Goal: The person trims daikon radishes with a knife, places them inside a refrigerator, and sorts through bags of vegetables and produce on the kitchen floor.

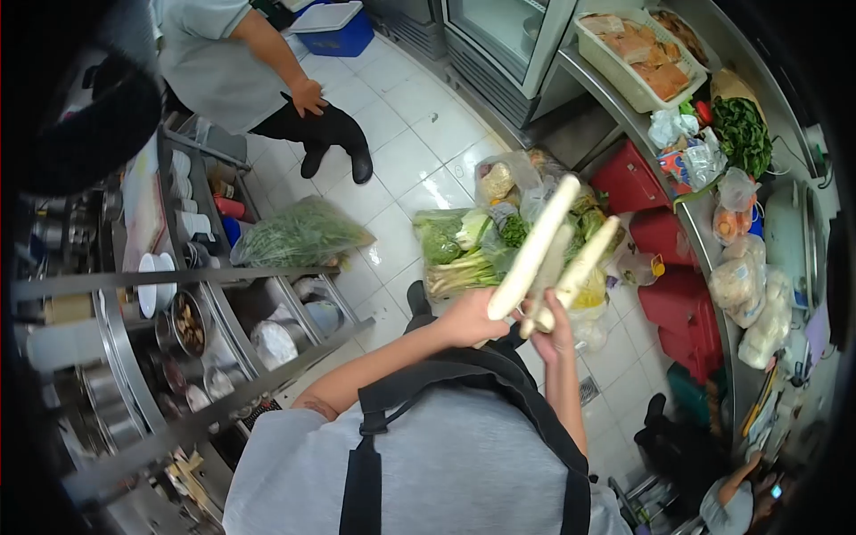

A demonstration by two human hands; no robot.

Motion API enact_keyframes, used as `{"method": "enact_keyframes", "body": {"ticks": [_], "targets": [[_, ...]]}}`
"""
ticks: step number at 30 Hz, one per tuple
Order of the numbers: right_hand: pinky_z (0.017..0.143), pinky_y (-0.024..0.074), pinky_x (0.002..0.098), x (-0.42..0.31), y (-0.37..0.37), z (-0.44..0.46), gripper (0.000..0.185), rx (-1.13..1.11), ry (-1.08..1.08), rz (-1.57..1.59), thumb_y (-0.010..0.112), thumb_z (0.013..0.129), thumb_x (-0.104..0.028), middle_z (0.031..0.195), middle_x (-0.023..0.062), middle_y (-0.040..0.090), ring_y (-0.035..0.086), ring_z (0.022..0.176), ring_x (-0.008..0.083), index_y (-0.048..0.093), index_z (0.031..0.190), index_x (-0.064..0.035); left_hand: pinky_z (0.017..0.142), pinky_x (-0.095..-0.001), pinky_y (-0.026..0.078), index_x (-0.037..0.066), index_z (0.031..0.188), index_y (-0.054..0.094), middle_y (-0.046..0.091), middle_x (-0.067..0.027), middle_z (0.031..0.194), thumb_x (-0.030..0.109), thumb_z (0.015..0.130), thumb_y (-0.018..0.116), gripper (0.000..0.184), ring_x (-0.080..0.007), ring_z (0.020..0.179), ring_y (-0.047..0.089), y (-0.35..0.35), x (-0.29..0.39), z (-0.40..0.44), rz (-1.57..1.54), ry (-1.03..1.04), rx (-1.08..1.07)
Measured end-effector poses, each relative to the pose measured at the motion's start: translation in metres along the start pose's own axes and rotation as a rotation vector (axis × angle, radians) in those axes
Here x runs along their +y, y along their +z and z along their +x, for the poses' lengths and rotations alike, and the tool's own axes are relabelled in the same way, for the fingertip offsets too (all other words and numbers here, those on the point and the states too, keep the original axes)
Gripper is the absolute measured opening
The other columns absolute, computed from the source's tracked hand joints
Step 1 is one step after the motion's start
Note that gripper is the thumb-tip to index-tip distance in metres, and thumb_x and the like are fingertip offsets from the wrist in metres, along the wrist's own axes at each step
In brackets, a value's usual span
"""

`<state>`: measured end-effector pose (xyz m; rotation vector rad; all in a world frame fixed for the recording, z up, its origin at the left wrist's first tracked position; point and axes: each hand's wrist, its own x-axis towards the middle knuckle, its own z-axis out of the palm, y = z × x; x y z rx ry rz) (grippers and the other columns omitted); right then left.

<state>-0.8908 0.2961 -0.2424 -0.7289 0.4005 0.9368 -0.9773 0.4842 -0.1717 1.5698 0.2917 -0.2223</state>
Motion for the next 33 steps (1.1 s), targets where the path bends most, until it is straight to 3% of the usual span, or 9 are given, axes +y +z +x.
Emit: {"method": "enact_keyframes", "body": {"ticks": [3,5,9,12,17,25,28,30,33], "targets": [[0.094,0.0476,0.0409,0.057,0.052,0.018,0.041,0.149,-0.043,0.237,0.066,0.089,-0.021,0.109,0.0124,0.062,0.059,0.103,0.0272,0.05,0.123,-0.0039,0.066,-0.0344,0.051,0.0,0.093,0.061,0.066,-0.0139,0.078,0.018,0.066,0.066,0.033,-0.0234,0.072,0.065,-0.044,-0.004,-0.002,0.239,-0.097,-0.19],[0.094,0.0475,0.0424,0.072,0.07,0.021,0.04,0.145,-0.027,0.327,0.065,0.089,-0.021,0.11,0.0123,0.061,0.059,0.104,0.0276,0.051,0.122,-0.0041,0.066,-0.0406,0.051,0.0,0.093,0.062,0.065,-0.0183,0.073,0.028,0.066,0.067,0.039,-0.0328,0.07,0.065,-0.068,-0.012,0.004,0.491,-0.151,-0.379],[0.095,0.047,0.0462,0.098,0.05,0.022,0.028,0.26,-0.157,0.326,0.066,0.086,-0.014,0.109,0.0128,0.061,0.059,0.105,0.0302,0.052,0.11,-0.007,0.066,-0.0434,0.05,0.007,0.097,0.066,0.067,-0.017,0.079,0.042,0.068,0.063,0.046,-0.0343,0.075,0.065,-0.078,-0.024,0.028,0.805,-0.186,-0.69],[0.097,0.0466,0.0472,0.097,0.043,0.018,0.024,0.332,-0.29,0.333,0.065,0.082,-0.008,0.106,0.013,0.06,0.059,0.107,0.0325,0.05,0.101,-0.0118,0.066,-0.0433,0.05,0.008,0.096,0.067,0.068,-0.0166,0.08,0.043,0.069,0.061,0.044,-0.0341,0.075,0.065,-0.068,-0.009,0.039,0.745,-0.069,-0.724],[0.094,0.0479,0.0492,0.075,0.023,0.028,0.031,0.342,-0.471,0.482,0.064,0.081,-0.007,0.108,0.0146,0.059,0.058,0.107,0.0335,0.048,0.108,-0.0117,0.08,-0.0398,0.048,0.005,0.129,0.05,0.066,-0.0215,0.099,0.08,0.078,0.043,0.09,-0.0365,0.094,0.063,-0.074,0.016,0.072,0.729,-0.128,-0.802],[0.092,0.0493,0.0483,0.021,0.015,0.038,0.041,0.278,-0.634,0.59,0.062,0.08,-0.008,0.112,0.0147,0.059,0.059,0.105,0.0342,0.048,0.119,-0.0099,0.081,-0.0368,0.048,0.007,0.125,0.054,0.063,-0.0134,0.098,0.041,0.09,0.059,0.05,-0.0278,0.091,0.061,-0.192,0.044,0.211,0.624,0.259,-0.261],[0.092,0.0498,0.0476,0.005,0.037,0.057,0.043,0.263,-0.726,0.553,0.062,0.079,-0.006,0.112,0.0145,0.059,0.059,0.103,0.0338,0.049,0.12,-0.0119,0.078,-0.0362,0.049,0.01,0.119,0.057,0.061,-0.0094,0.099,0.03,0.089,0.061,0.036,-0.0233,0.091,0.062,-0.245,0.104,0.284,0.681,0.549,-0.026],[0.093,0.049,0.0474,-0.001,0.056,0.074,0.045,0.25,-0.802,0.536,0.063,0.077,-0.005,0.112,0.0142,0.058,0.058,0.105,0.0335,0.05,0.119,-0.0135,0.077,-0.0371,0.049,0.012,0.119,0.056,0.059,-0.009,0.1,0.026,0.088,0.062,0.035,-0.023,0.089,0.063,-0.267,0.174,0.323,0.69,0.623,0.124],[0.09,0.0496,0.0491,-0.018,0.13,0.104,0.042,0.319,-0.935,0.464,0.062,0.077,-0.003,0.111,0.0143,0.057,0.058,0.101,0.0348,0.051,0.116,-0.0135,0.073,-0.0387,0.051,0.013,0.123,0.05,0.058,-0.0091,0.1,0.023,0.086,0.063,0.04,-0.0248,0.089,0.063,-0.292,0.279,0.395,0.716,1.001,0.275]]}}
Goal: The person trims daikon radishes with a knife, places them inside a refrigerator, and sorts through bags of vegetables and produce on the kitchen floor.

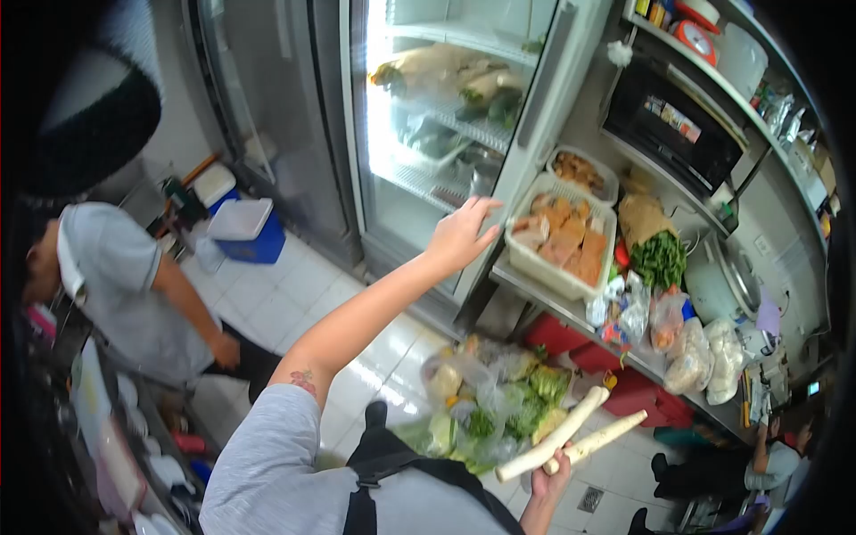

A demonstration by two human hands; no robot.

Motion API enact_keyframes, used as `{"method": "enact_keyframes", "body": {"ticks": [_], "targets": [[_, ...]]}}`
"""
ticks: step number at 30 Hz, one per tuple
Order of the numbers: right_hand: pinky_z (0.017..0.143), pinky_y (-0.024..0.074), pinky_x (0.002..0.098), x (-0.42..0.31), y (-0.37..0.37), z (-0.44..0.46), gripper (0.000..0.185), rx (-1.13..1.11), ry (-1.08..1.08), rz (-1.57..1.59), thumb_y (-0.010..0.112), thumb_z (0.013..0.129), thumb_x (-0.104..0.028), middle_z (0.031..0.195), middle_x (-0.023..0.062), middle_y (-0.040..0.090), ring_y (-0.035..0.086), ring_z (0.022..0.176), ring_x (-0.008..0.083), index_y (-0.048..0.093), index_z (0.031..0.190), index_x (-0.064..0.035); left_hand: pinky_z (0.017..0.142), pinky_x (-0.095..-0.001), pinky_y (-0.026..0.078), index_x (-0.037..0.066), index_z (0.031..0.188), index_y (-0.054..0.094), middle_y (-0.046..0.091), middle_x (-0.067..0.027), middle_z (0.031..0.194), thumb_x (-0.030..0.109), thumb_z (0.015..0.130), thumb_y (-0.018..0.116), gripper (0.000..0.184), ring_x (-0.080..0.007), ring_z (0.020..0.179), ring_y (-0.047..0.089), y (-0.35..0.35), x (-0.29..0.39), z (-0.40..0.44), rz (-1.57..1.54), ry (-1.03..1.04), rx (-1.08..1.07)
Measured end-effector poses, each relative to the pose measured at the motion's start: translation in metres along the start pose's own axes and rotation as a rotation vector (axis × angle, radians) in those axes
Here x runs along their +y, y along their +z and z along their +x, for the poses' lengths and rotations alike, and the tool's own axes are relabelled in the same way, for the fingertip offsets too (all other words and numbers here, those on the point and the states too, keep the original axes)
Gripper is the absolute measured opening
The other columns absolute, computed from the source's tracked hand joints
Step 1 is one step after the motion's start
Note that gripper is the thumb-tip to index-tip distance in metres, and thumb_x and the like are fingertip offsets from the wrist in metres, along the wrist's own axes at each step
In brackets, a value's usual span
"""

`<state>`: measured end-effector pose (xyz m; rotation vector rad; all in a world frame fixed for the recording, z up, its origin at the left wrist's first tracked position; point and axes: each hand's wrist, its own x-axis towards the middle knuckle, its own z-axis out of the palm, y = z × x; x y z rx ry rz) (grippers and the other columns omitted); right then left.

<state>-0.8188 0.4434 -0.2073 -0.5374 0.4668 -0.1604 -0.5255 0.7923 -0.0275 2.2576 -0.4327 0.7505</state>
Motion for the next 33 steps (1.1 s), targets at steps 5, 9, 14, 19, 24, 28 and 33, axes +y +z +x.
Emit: {"method": "enact_keyframes", "body": {"ticks": [5,9,14,19,24,28,33], "targets": [[0.09,0.0485,0.0465,0.059,0.132,-0.028,0.044,-0.109,-0.228,-0.184,0.062,0.076,-0.003,0.11,0.0135,0.054,0.056,0.102,0.0327,0.045,0.115,-0.0143,0.074,-0.0428,0.051,0.003,0.128,0.04,0.061,-0.0151,0.106,0.026,0.085,0.065,0.055,-0.0322,0.089,0.064,-0.03,0.005,0.175,-0.009,0.312,0.255],[0.089,0.0487,0.0468,0.075,0.207,-0.058,0.053,-0.197,-0.359,-0.356,0.062,0.07,0.001,0.114,0.0154,0.049,0.057,0.102,0.0361,0.041,0.117,-0.0113,0.074,-0.0464,0.051,-0.003,0.13,0.035,0.064,-0.0215,0.094,0.022,0.085,0.064,0.059,-0.0385,0.085,0.064,-0.03,0.02,0.231,0.035,0.147,0.068],[0.087,0.052,0.0485,0.068,0.27,-0.066,0.055,-0.364,-0.475,-0.517,0.065,0.066,-0.003,0.11,0.0166,0.048,0.06,0.098,0.0345,0.038,0.114,-0.0108,0.065,-0.0508,0.049,-0.004,0.121,0.036,0.062,-0.0225,0.078,0.015,0.084,0.06,0.048,-0.0428,0.072,0.062,-0.044,0.016,0.204,-0.117,0.248,0.167],[0.084,0.0521,0.0461,0.057,0.349,-0.051,0.055,-0.599,-0.432,-0.554,0.07,0.063,-0.011,0.103,0.0121,0.049,0.06,0.093,0.0326,0.038,0.108,-0.0126,0.058,-0.0488,0.047,0.002,0.118,0.037,0.06,-0.0202,0.072,0.019,0.081,0.061,0.047,-0.0393,0.066,0.062,-0.135,0.021,0.118,-0.251,0.236,0.089],[0.083,0.0536,0.045,0.063,0.448,-0.012,0.057,-0.744,-0.281,-0.568,0.071,0.063,-0.007,0.104,0.0149,0.055,0.062,0.093,0.0331,0.043,0.113,-0.0097,0.061,-0.0336,0.051,0.002,0.111,0.043,0.06,-0.0119,0.076,0.02,0.071,0.068,0.05,-0.026,0.064,0.064,-0.232,-0.003,0.036,-0.326,0.181,0.248],[0.081,0.0539,0.0439,0.07,0.539,0.038,0.05,-0.867,-0.036,-0.559,0.066,0.068,-0.004,0.101,0.0145,0.057,0.064,0.092,0.0325,0.047,0.114,-0.0074,0.084,-0.0311,0.047,-0.004,0.124,0.042,0.059,-0.0112,0.11,0.017,0.068,0.064,0.064,-0.0184,0.1,0.059,-0.276,-0.068,-0.026,-0.532,0.143,0.629],[0.079,0.0569,0.0441,0.088,0.651,0.094,0.045,-0.9,0.036,-0.607,0.061,0.069,-0.003,0.098,0.0172,0.06,0.065,0.087,0.0323,0.048,0.112,-0.0058,0.097,-0.0301,0.039,-0.006,0.135,0.037,0.05,-0.0095,0.125,0.046,0.079,0.06,0.08,-0.017,0.114,0.049,-0.357,-0.126,-0.066,-0.576,-0.067,0.816]]}}
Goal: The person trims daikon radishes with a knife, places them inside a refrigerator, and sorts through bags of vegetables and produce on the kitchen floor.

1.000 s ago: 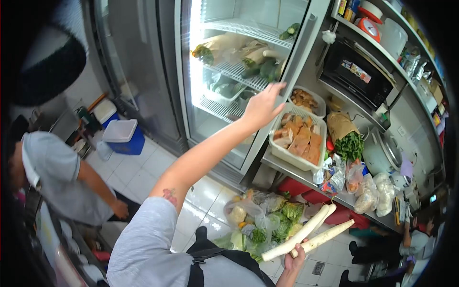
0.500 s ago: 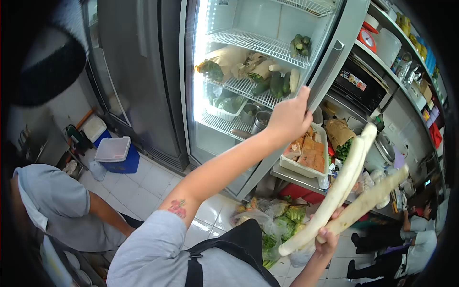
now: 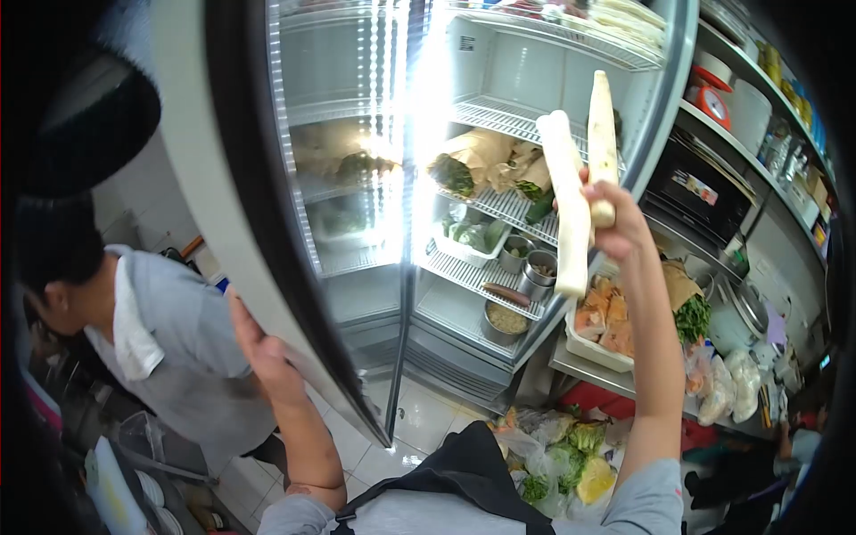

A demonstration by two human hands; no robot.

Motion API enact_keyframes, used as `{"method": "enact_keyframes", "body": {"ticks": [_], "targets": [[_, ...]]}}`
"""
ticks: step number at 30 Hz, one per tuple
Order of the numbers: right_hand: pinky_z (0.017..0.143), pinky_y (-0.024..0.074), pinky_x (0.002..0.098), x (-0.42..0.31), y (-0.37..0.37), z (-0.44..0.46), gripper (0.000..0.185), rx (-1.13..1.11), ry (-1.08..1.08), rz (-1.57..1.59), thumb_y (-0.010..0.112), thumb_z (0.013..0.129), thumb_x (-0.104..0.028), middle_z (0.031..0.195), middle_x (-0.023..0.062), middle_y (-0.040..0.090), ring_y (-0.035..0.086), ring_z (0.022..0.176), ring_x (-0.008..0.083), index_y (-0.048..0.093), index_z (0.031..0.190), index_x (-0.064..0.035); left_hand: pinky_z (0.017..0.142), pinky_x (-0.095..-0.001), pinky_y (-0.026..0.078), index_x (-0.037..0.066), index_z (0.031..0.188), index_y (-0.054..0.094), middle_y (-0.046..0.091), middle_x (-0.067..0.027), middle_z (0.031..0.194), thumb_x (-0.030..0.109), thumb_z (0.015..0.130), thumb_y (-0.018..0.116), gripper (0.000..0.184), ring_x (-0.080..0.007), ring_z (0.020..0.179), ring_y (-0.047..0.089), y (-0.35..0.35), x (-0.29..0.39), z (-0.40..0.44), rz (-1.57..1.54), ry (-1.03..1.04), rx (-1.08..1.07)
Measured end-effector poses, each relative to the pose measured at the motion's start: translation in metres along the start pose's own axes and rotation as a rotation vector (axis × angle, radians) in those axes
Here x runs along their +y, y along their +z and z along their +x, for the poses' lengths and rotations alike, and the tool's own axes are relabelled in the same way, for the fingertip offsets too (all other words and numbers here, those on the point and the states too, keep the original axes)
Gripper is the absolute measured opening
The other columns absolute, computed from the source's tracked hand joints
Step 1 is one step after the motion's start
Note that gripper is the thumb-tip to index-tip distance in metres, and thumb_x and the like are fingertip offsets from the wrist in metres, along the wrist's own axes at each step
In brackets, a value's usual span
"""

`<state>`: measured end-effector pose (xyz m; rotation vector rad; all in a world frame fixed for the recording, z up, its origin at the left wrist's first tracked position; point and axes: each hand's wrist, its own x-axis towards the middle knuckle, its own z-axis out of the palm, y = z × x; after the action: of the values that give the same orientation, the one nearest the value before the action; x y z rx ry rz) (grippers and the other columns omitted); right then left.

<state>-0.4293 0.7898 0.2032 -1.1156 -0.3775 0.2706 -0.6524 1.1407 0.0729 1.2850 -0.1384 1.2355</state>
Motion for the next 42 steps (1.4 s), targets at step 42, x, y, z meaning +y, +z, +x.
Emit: {"method": "enact_keyframes", "body": {"ticks": [42], "targets": [[0.089,0.0493,0.0388,-0.09,-0.143,0.332,0.066,0.748,-0.712,-1.632,0.07,0.078,-0.032,0.11,0.0271,0.061,0.062,0.102,0.0335,0.044,0.135,-0.01,0.102,-0.0433,0.039,0.001,0.131,0.045,0.05,-0.0321,0.125,0.018,0.088,0.054,0.047,-0.0394,0.122,0.048,0.55,-0.283,0.233,0.472,0.535,-1.565]]}}
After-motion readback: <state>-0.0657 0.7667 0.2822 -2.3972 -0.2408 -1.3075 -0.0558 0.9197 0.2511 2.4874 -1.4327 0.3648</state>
